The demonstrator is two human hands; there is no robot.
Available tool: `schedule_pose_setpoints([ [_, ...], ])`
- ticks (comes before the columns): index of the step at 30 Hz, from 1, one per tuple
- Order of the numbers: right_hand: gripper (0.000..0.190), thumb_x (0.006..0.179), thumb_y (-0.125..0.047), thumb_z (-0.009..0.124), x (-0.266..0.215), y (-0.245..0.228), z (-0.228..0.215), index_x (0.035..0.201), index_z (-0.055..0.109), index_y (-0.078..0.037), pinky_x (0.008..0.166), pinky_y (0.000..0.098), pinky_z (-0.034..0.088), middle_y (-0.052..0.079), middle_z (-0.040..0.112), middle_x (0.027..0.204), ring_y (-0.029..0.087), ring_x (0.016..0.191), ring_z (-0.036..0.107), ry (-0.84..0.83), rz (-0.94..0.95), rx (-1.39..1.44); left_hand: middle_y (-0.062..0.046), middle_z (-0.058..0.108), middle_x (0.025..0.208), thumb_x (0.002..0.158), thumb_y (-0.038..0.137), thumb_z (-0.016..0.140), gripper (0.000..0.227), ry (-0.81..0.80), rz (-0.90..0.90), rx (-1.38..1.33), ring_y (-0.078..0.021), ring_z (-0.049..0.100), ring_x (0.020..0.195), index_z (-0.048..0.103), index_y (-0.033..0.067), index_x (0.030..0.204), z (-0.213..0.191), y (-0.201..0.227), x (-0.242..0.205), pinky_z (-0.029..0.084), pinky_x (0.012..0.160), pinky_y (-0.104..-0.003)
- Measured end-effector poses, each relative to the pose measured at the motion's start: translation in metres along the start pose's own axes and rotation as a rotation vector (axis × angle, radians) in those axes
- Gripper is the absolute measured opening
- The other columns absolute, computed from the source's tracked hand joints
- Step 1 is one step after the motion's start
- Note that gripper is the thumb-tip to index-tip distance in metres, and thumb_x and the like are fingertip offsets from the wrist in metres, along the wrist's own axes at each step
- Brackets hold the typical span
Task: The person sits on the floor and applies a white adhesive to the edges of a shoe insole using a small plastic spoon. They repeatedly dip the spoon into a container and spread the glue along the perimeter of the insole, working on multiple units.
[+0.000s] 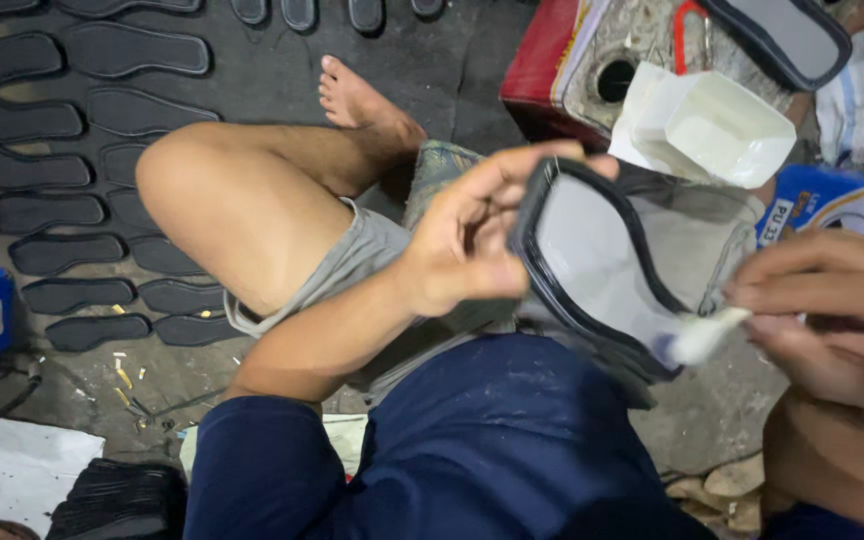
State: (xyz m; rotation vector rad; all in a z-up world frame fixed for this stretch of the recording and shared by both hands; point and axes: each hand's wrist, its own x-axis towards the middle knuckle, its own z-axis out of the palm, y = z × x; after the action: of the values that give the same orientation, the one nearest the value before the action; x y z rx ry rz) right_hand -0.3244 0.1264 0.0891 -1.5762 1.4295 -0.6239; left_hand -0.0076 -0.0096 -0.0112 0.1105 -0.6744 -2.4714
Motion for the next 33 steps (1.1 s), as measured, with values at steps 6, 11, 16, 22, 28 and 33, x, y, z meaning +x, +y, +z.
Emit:
schedule_pose_setpoints([
  [6, 0.021, 0.092, -0.016, 0.075, -0.026, 0.048, 0.060, 0.109, 0.068, -0.006, 0.071, 0.0236, 0.048, 0.013, 0.068, 0.098, 0.015, 0.077, 0.058, 0.551, -0.046, 0.514, -0.019, 0.049, 0.157, 0.112, 0.057, 0.029, 0.076, 0.380, 0.062, -0.311, -0.0250, 0.055, 0.139, 0.028, 0.0030, 0.167, -0.019, -0.014, 0.018, 0.046, 0.118, -0.038],
  [11, 0.040, 0.091, -0.007, 0.077, 0.000, 0.032, 0.108, 0.114, 0.044, -0.011, 0.071, 0.0325, 0.059, 0.014, 0.060, 0.109, 0.016, 0.089, 0.059, 0.511, 0.167, 0.494, -0.019, 0.057, 0.149, 0.118, 0.059, 0.022, 0.074, 0.253, 0.159, -0.356, -0.0236, 0.062, 0.122, 0.031, 0.0020, 0.166, -0.031, -0.016, 0.016, 0.049, 0.106, -0.037],
  [16, 0.064, 0.075, -0.021, 0.090, 0.048, -0.016, 0.132, 0.113, 0.042, -0.006, 0.093, 0.0393, 0.054, 0.020, 0.061, 0.132, 0.028, 0.112, 0.066, 0.297, 0.042, 0.181, -0.016, 0.055, 0.149, 0.109, 0.064, 0.028, 0.083, 0.377, 0.224, -0.038, -0.0194, 0.059, 0.123, 0.026, 0.0032, 0.165, -0.032, -0.021, 0.014, 0.048, 0.106, -0.032],
  [22, 0.070, 0.069, -0.029, 0.094, 0.086, -0.044, 0.131, 0.111, 0.046, 0.000, 0.084, 0.0418, 0.052, 0.021, 0.064, 0.129, 0.039, 0.102, 0.067, 0.275, -0.038, -0.231, -0.015, 0.050, 0.152, 0.109, 0.066, 0.036, 0.088, 0.482, 0.369, 0.010, -0.0192, 0.055, 0.128, 0.020, 0.0018, 0.167, -0.027, -0.027, 0.011, 0.044, 0.109, -0.032],
  [28, 0.064, 0.069, -0.022, 0.091, 0.102, -0.039, 0.107, 0.108, 0.046, -0.001, 0.080, 0.0463, 0.050, 0.019, 0.067, 0.124, 0.039, 0.094, 0.066, 0.275, -0.094, -0.375, -0.015, 0.037, 0.166, 0.109, 0.065, 0.042, 0.087, 0.453, 0.318, 0.237, -0.0196, 0.044, 0.150, 0.020, 0.0026, 0.166, -0.024, -0.009, 0.011, 0.037, 0.127, -0.032],
  [33, 0.059, 0.069, -0.024, 0.089, 0.103, -0.010, 0.038, 0.110, 0.054, -0.001, 0.083, 0.0455, 0.054, 0.018, 0.069, 0.119, 0.038, 0.097, 0.068, 0.340, 0.042, -0.648, -0.013, 0.035, 0.166, 0.108, 0.047, 0.047, 0.074, 0.535, 0.167, 0.390, -0.0190, 0.053, 0.128, 0.021, 0.0084, 0.166, -0.032, 0.004, 0.011, 0.053, 0.103, -0.035],
])
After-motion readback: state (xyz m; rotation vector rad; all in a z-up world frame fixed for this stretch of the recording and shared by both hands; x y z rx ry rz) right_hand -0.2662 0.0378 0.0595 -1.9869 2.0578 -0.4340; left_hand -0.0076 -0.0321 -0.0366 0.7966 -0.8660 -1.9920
